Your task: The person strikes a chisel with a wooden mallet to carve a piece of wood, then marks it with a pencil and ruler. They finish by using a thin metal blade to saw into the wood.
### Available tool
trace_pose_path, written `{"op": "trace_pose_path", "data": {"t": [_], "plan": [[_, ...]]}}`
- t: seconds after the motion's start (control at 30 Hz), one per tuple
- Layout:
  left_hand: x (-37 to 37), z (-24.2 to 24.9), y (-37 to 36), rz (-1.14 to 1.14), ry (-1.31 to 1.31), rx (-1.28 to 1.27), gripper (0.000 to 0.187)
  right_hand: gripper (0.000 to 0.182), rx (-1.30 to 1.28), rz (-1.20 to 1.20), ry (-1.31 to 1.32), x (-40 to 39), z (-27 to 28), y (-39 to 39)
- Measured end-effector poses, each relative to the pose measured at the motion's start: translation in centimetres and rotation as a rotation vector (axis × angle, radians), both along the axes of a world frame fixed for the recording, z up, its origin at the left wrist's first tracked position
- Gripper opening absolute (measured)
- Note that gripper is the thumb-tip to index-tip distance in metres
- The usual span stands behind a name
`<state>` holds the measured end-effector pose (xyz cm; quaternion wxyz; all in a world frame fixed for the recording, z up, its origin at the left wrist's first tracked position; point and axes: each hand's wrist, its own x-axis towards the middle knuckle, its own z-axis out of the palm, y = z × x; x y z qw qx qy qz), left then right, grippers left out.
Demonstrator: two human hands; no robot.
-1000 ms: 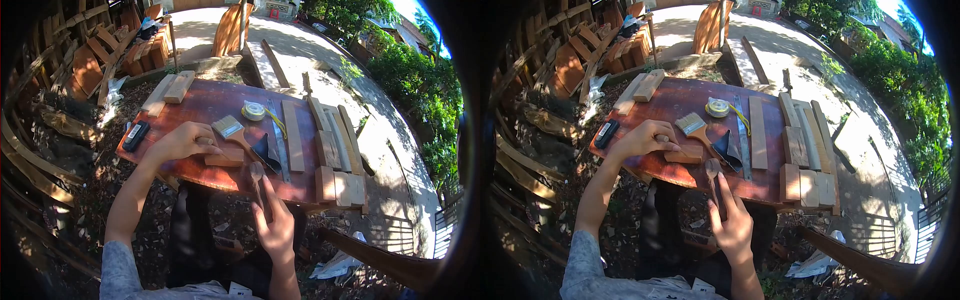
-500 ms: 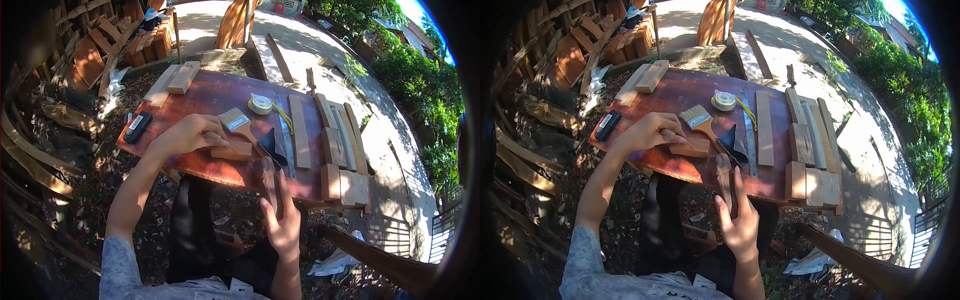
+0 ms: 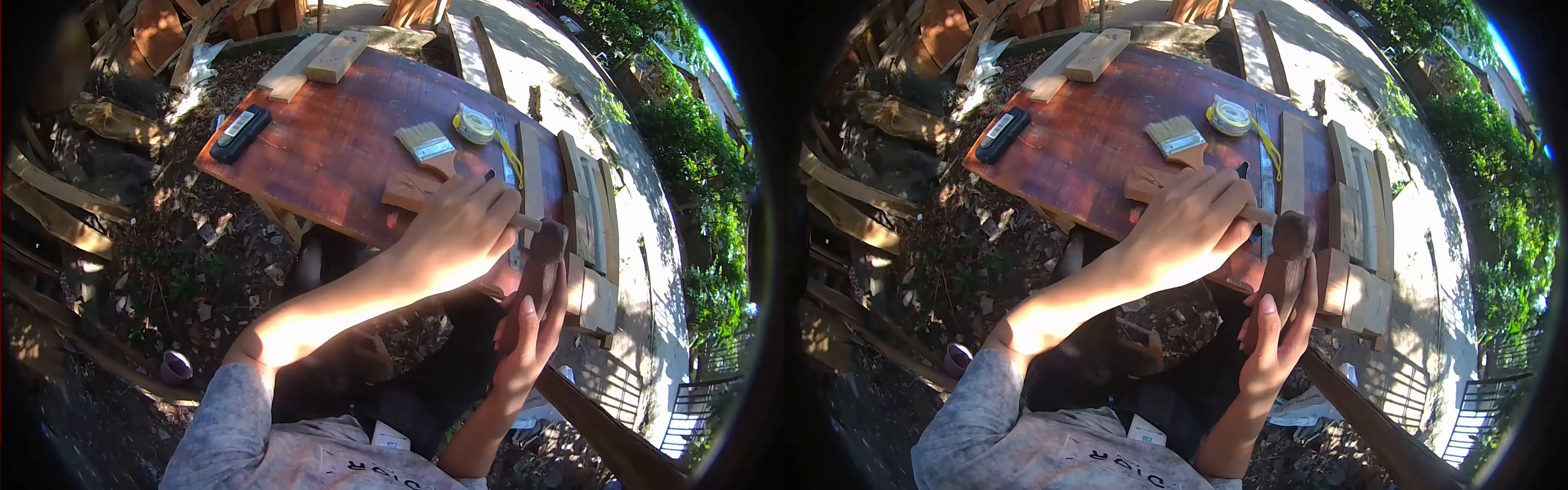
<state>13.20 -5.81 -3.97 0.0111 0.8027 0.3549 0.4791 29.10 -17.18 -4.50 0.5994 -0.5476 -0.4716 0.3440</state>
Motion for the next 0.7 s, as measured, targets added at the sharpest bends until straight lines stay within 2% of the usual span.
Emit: {"op": "trace_pose_path", "data": {"t": [0.2,0.7], "plan": [[2.5,-1.2,0.8,0.07,-0.078,-0.004,0.023,0.069,-0.016,-0.008,-0.056,0.8,-0.2,-0.3],[1.3,-2.3,2.6,0.12,-0.245,-0.079,0.022,0.07,-0.069,0.01,-0.183,-0.8,0.6,0.3]]}}
